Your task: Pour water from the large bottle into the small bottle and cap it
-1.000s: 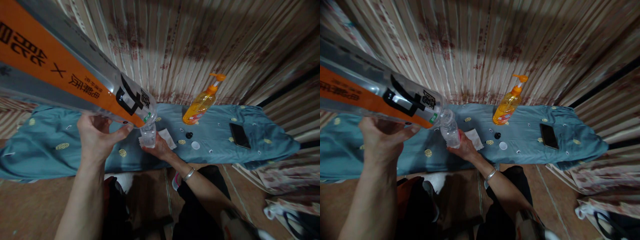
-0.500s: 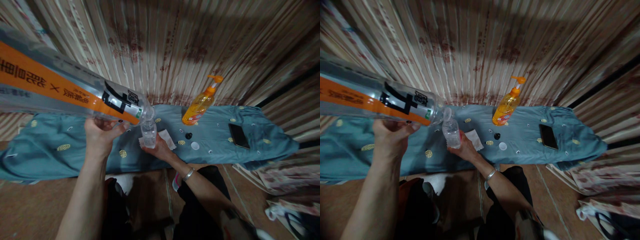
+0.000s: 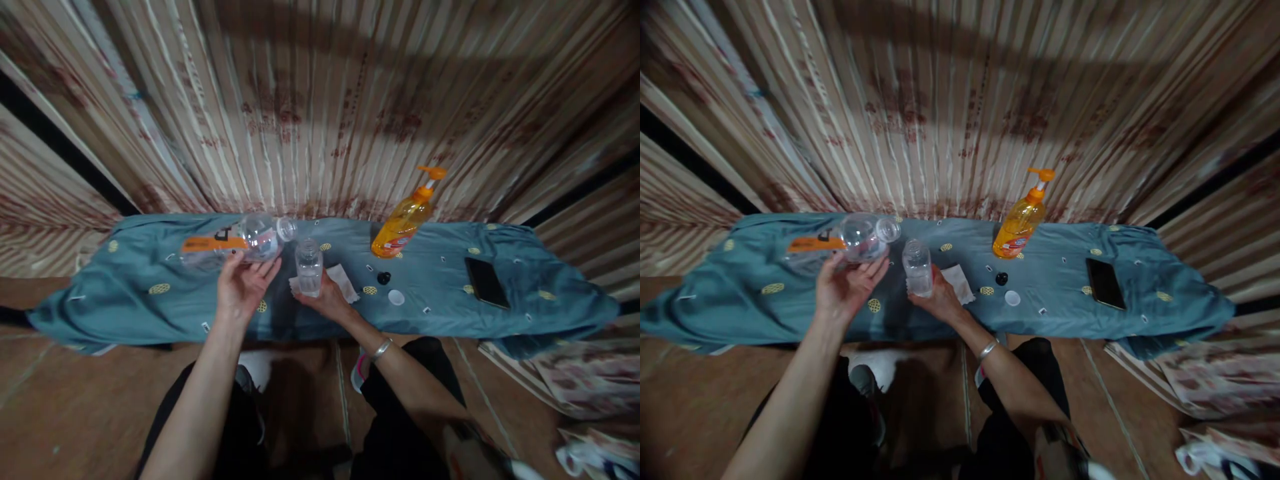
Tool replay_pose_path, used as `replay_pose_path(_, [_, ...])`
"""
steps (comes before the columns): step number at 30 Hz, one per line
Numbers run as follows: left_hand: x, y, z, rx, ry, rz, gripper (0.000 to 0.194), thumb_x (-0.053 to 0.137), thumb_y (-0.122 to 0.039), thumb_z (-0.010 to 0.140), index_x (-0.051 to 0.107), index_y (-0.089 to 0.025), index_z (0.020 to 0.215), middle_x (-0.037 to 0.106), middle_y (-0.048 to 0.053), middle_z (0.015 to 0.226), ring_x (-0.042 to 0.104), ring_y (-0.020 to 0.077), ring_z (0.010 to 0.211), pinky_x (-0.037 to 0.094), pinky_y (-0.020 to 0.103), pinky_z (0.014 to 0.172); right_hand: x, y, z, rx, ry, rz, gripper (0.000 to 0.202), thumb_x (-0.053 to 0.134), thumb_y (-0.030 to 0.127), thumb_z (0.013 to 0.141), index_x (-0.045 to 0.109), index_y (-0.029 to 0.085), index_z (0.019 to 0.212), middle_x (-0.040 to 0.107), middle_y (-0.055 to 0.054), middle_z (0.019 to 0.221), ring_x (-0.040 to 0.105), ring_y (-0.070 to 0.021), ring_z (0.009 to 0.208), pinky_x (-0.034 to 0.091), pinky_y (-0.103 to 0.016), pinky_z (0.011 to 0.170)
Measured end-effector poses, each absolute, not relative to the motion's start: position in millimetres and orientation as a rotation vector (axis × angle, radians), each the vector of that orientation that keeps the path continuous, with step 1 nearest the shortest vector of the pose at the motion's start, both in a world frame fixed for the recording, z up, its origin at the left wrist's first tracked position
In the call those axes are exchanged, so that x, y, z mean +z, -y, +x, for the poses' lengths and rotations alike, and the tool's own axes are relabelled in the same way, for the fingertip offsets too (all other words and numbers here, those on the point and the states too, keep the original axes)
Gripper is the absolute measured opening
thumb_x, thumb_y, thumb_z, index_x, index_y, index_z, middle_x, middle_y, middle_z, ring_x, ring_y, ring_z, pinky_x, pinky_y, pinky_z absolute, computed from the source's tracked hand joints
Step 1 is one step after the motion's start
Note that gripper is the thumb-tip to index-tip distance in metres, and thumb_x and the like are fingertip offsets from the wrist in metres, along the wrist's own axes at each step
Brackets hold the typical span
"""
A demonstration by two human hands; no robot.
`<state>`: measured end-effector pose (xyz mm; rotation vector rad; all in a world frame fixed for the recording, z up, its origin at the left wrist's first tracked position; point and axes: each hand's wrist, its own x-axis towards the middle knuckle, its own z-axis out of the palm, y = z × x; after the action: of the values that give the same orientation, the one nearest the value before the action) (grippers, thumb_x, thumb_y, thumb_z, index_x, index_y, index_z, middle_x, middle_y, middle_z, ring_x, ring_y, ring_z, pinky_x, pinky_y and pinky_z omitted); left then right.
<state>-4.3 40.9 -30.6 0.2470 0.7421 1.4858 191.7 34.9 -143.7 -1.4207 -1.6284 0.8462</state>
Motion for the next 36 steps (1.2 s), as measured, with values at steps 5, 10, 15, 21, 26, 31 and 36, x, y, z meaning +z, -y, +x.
replay_pose_path(5, [-31.2, -31.1, 3.8, 1.385, -0.646, -0.048, 0.06, 0.063, -0.042, 0.097, 0.065, -0.006, 0.145, 0.085, 0.021, 0.114, 0.086, 0.0283, 0.102, 0.07, 0.032, 0.081, -145.3, -35.7, 190.5, 0.83, 1.644, -1.41, 0.079, 0.093, 0.039, 0.075, 0.062, 0.022, 0.146, 0.082, -0.014, 0.135, 0.082, -0.0366, 0.123, 0.067, -0.055, 0.108])
replay_pose_path(10, [-35.3, -32.6, 1.8, 1.442, -0.54, -0.17, 0.066, 0.062, -0.045, 0.1, 0.056, -0.01, 0.155, 0.084, 0.02, 0.116, 0.086, 0.0275, 0.099, 0.07, 0.033, 0.081, -146.8, -35.0, 189.6, 0.813, 1.663, -1.446, 0.081, 0.092, 0.042, 0.076, 0.062, 0.021, 0.148, 0.081, -0.015, 0.138, 0.081, -0.036, 0.125, 0.067, -0.052, 0.108])
replay_pose_path(15, [-36.6, -37.8, -11.5, 1.5, -0.456, -0.213, 0.07, 0.054, -0.052, 0.105, 0.051, -0.008, 0.16, 0.083, 0.021, 0.118, 0.085, 0.0256, 0.1, 0.07, 0.03, 0.079, -147.8, -34.9, 188.9, 0.817, 1.659, -1.45, 0.077, 0.09, 0.044, 0.077, 0.065, 0.019, 0.145, 0.083, -0.016, 0.132, 0.082, -0.0374, 0.119, 0.068, -0.054, 0.104])
replay_pose_path(21, [-27.0, -42.0, -21.4, 1.505, -0.42, -0.272, 0.073, 0.044, -0.058, 0.111, 0.05, -0.006, 0.161, 0.082, 0.018, 0.11, 0.085, 0.0216, 0.094, 0.07, 0.025, 0.076, -148.8, -34.5, 190.1, 0.836, 1.648, -1.427, 0.074, 0.09, 0.043, 0.077, 0.066, 0.02, 0.143, 0.084, -0.016, 0.131, 0.082, -0.0381, 0.119, 0.068, -0.055, 0.104])
replay_pose_path(26, [-27.3, -46.6, -27.0, 1.478, -0.427, -0.281, 0.074, 0.045, -0.062, 0.11, 0.051, -0.008, 0.161, 0.082, 0.017, 0.11, 0.085, 0.0215, 0.093, 0.069, 0.025, 0.073, -148.8, -32.5, 192.1, 0.861, 1.633, -1.417, 0.063, 0.089, 0.043, 0.079, 0.07, 0.022, 0.136, 0.085, -0.014, 0.125, 0.082, -0.0391, 0.117, 0.068, -0.057, 0.104])
replay_pose_path(31, [-33.9, -48.6, -28.7, 1.455, -0.43, -0.236, 0.082, 0.044, -0.071, 0.108, 0.052, -0.01, 0.162, 0.083, 0.019, 0.113, 0.086, 0.0267, 0.104, 0.07, 0.03, 0.077, -149.3, -31.1, 190.3, 0.856, 1.607, -1.43, 0.06, 0.088, 0.046, 0.078, 0.071, 0.021, 0.13, 0.085, -0.015, 0.128, 0.082, -0.0397, 0.119, 0.066, -0.062, 0.107])
replay_pose_path(36, [-33.6, -46.8, -27.0, 1.455, -0.461, -0.211, 0.086, 0.042, -0.074, 0.108, 0.05, -0.009, 0.163, 0.082, 0.017, 0.112, 0.086, 0.0275, 0.108, 0.071, 0.031, 0.078, -146.0, -30.8, 188.5, 0.868, 1.595, -1.413, 0.066, 0.089, 0.046, 0.077, 0.069, 0.02, 0.134, 0.084, -0.017, 0.131, 0.083, -0.039, 0.117, 0.067, -0.061, 0.105])
